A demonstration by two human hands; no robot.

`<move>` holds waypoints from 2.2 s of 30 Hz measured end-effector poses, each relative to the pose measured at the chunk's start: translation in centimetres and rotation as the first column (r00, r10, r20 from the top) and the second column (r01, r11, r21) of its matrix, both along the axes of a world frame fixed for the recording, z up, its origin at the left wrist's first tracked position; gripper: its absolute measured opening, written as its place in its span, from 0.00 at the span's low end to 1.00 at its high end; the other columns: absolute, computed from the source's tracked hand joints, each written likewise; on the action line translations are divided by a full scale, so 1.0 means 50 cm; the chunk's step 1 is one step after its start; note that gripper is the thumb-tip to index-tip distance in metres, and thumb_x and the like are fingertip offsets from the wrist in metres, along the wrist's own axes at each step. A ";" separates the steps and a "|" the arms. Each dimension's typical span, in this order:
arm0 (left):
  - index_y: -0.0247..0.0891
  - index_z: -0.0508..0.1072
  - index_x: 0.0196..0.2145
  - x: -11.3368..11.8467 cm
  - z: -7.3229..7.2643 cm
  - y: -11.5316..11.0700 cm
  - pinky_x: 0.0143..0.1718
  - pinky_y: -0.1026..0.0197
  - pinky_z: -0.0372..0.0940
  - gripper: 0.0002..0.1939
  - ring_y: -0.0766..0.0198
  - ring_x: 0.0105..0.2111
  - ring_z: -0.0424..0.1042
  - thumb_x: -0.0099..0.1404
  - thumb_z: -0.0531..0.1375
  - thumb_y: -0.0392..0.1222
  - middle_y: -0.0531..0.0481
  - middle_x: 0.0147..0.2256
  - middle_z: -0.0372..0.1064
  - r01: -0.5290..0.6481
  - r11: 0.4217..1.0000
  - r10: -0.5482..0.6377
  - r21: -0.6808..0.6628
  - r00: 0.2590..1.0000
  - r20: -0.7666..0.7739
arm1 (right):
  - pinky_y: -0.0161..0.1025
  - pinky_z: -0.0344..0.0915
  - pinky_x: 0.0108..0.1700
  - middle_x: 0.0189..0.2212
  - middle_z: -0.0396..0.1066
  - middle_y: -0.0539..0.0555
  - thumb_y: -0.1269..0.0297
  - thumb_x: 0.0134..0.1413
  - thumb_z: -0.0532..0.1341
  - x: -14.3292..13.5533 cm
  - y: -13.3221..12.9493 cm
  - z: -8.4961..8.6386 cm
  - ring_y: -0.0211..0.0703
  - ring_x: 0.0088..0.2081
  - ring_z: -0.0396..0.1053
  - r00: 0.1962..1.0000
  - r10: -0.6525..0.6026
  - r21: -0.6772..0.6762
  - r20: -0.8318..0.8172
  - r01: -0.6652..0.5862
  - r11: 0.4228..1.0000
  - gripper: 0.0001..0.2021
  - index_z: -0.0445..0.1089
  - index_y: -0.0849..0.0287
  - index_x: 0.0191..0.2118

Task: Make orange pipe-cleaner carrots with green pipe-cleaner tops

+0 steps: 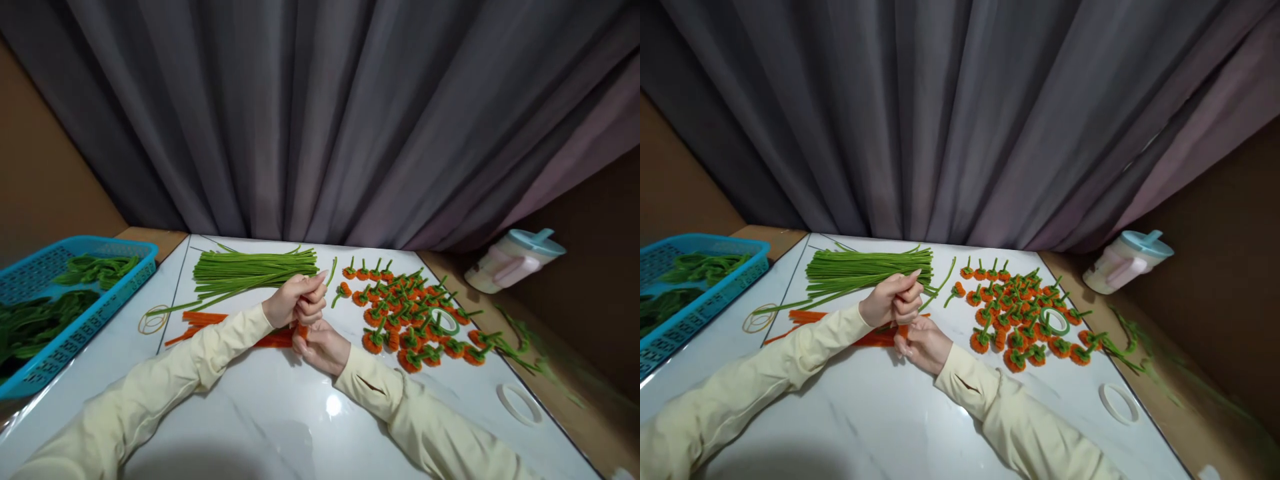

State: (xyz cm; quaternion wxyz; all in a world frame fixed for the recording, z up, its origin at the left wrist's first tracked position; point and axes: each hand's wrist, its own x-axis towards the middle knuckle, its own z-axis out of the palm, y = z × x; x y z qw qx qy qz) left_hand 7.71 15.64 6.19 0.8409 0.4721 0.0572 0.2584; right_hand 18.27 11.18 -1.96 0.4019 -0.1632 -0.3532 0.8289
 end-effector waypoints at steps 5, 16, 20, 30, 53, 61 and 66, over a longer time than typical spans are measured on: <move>0.38 0.47 0.15 0.003 0.007 -0.012 0.12 0.72 0.39 0.25 0.78 0.11 0.37 0.61 0.53 0.51 0.62 0.12 0.38 -0.033 0.998 0.036 0.060 0.999 -0.042 | 0.33 0.54 0.23 0.10 0.59 0.47 0.70 0.41 0.61 0.002 0.001 -0.003 0.32 0.15 0.54 1.000 -0.023 -0.012 0.016 0.023 1.000 0.11 0.60 0.62 0.14; 0.37 0.54 0.20 0.030 -0.011 -0.014 0.07 0.74 0.42 0.19 0.77 0.06 0.43 0.62 0.51 0.52 0.61 0.08 0.49 -0.388 0.911 0.407 0.140 0.901 -0.151 | 0.31 0.48 0.21 0.11 0.54 0.43 0.73 0.42 0.58 0.002 -0.003 0.003 0.30 0.15 0.46 0.999 -0.018 -0.079 -0.041 0.015 0.997 0.04 0.61 0.61 0.27; 0.38 0.52 0.20 0.028 -0.019 0.000 0.07 0.76 0.38 0.21 0.78 0.08 0.40 0.59 0.53 0.55 0.63 0.10 0.45 -0.465 0.884 0.465 0.045 0.869 -0.166 | 0.31 0.47 0.21 0.12 0.56 0.43 0.64 0.48 0.60 0.005 0.001 0.003 0.30 0.15 0.45 0.997 0.011 -0.109 -0.082 -0.019 0.994 0.07 0.61 0.60 0.29; 0.38 0.52 0.21 0.014 -0.014 0.018 0.08 0.76 0.37 0.22 0.78 0.09 0.39 0.58 0.53 0.57 0.63 0.11 0.43 -0.488 0.872 0.461 -0.027 0.839 -0.288 | 0.32 0.56 0.24 0.16 0.64 0.46 0.60 0.43 0.66 0.006 0.004 0.008 0.29 0.17 0.57 0.998 0.029 -0.038 0.057 -0.027 0.999 0.14 0.67 0.65 0.32; 0.32 0.65 0.21 0.029 -0.020 0.005 0.14 0.69 0.56 0.21 0.66 0.12 0.65 0.59 0.53 0.54 0.53 0.09 0.59 -0.485 0.837 0.547 0.253 0.744 -0.383 | 0.32 0.55 0.20 0.17 0.71 0.53 0.46 0.50 0.54 -0.011 -0.010 -0.005 0.32 0.14 0.62 0.976 0.008 0.144 0.216 -0.040 0.989 0.23 0.67 0.67 0.27; 0.28 0.71 0.29 0.026 -0.036 -0.007 0.20 0.68 0.60 0.24 0.62 0.23 0.71 0.60 0.51 0.56 0.46 0.18 0.68 -0.406 0.818 0.569 0.407 0.670 -0.476 | 0.35 0.58 0.24 0.20 0.72 0.55 0.48 0.51 0.55 -0.010 -0.006 -0.010 0.36 0.18 0.66 0.980 -0.041 0.201 0.196 0.001 0.980 0.22 0.67 0.67 0.28; 0.29 0.73 0.35 0.021 -0.049 -0.034 0.38 0.61 0.63 0.21 0.58 0.39 0.70 0.60 0.52 0.51 0.41 0.36 0.72 -0.456 0.769 0.638 0.448 0.594 -0.490 | 0.34 0.57 0.26 0.16 0.69 0.53 0.52 0.50 0.55 -0.013 -0.004 -0.014 0.35 0.18 0.63 0.953 -0.190 0.261 0.235 0.126 0.957 0.19 0.66 0.64 0.22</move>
